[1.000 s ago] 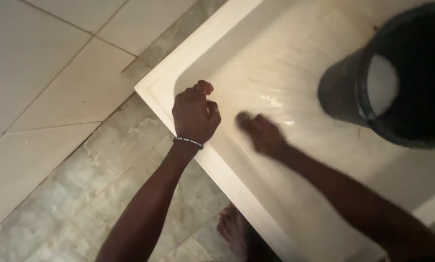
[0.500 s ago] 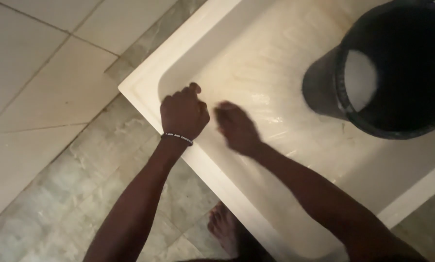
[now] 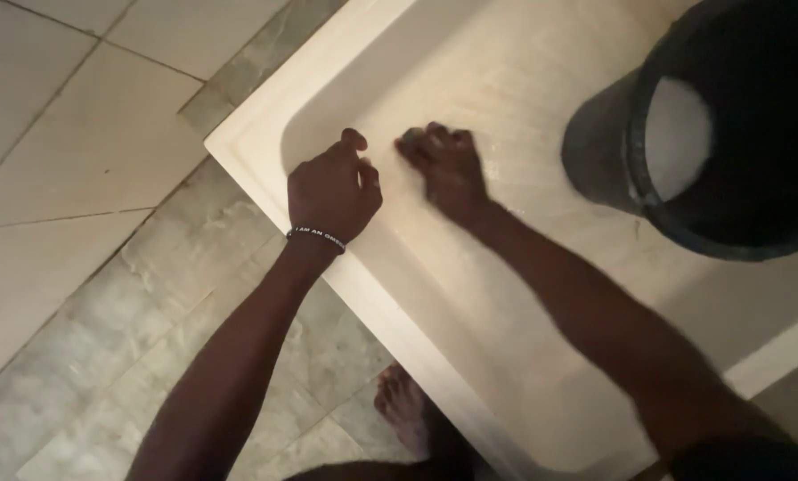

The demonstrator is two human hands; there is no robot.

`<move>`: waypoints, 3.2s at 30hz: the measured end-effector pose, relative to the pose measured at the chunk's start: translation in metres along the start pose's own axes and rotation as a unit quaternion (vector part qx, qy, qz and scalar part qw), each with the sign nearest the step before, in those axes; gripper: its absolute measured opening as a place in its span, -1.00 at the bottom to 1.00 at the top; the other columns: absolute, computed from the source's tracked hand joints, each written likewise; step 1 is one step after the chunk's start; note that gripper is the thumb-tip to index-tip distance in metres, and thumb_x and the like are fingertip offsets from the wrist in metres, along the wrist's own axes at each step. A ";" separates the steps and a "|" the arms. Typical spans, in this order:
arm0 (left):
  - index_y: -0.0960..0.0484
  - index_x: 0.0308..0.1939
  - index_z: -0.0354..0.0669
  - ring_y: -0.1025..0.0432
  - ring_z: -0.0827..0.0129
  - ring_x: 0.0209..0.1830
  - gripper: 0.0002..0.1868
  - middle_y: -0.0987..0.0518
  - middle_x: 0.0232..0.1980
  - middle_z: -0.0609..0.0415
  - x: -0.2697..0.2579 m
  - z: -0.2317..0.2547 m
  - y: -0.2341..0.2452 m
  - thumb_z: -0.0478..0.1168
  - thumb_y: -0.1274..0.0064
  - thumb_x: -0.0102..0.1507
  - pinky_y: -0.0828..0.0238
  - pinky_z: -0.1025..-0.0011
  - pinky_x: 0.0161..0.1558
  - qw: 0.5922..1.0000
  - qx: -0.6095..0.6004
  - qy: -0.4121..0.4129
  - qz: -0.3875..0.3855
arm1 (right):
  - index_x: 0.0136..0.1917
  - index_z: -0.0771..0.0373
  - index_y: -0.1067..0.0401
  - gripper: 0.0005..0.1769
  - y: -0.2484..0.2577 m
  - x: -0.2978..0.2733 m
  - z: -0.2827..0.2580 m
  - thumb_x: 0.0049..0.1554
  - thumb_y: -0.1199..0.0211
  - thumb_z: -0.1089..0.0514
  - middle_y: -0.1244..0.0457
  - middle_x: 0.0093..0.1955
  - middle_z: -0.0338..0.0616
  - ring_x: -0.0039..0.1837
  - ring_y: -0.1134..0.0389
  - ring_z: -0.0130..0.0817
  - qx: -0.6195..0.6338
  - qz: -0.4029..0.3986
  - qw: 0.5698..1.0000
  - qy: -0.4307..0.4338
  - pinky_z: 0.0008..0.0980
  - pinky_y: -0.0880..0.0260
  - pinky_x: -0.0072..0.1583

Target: Scrubbing and rinsing the floor and base of a shower stall using soapy water, a cloth, and buckets.

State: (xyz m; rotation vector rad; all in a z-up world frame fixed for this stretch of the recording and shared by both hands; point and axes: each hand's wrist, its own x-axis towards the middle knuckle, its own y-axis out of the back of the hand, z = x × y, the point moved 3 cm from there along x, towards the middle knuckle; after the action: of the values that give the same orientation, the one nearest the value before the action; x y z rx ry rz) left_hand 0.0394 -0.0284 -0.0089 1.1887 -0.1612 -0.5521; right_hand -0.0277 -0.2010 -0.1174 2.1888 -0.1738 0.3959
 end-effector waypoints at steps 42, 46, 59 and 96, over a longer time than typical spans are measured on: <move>-0.51 -0.03 -0.10 -0.58 0.03 -0.32 -0.79 -0.66 -0.30 -0.06 0.006 -0.009 -0.008 -0.20 0.01 0.26 -0.46 0.02 -0.28 1.000 0.030 0.004 -0.009 | 0.56 0.22 -0.18 -0.48 -0.032 -0.061 -0.043 0.37 0.16 0.17 -0.14 0.60 -0.04 0.64 -0.08 -0.20 0.255 -0.231 0.939 0.026 -0.08 0.08 0.62; -0.52 -0.06 -0.11 -0.56 0.09 -0.33 -0.79 -0.65 -0.30 -0.03 0.004 -0.012 -0.027 -0.14 0.00 0.28 -0.44 0.01 -0.28 0.996 0.074 -0.008 -0.047 | 0.53 0.04 -0.22 -0.26 0.052 -0.149 0.010 0.06 -0.07 0.26 -0.10 0.60 -0.15 0.65 0.06 -0.23 0.029 -0.256 0.949 0.182 -0.11 0.16 0.60; 0.26 0.64 0.28 0.46 -0.23 0.66 0.28 0.48 0.68 -0.05 -0.020 0.088 -0.104 0.25 -0.33 0.08 -0.11 -0.49 0.26 0.875 0.249 -0.160 -0.383 | 0.57 -0.16 -0.23 -0.17 0.045 -0.191 -0.045 0.06 -0.12 0.33 -0.13 0.55 -0.33 0.26 -0.28 -0.14 -0.099 -0.335 0.937 0.029 -0.07 -0.30 0.04; 0.18 0.64 0.29 0.39 0.17 0.70 0.26 0.38 0.71 0.12 -0.062 0.128 -0.144 0.26 -0.34 0.06 0.20 -0.20 0.50 0.866 0.225 -0.317 -0.313 | 0.51 0.31 -0.20 -0.44 0.109 -0.283 0.107 0.27 -0.11 0.19 -0.34 0.18 0.08 0.13 -0.37 -0.03 -0.212 -0.246 0.900 -0.291 -0.02 -0.45 0.05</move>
State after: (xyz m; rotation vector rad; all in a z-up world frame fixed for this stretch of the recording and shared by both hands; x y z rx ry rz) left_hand -0.1113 -0.1425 -0.0819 1.4762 -0.4926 -1.5481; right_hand -0.2986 -0.3567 -0.1925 1.7681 -0.0182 -0.5471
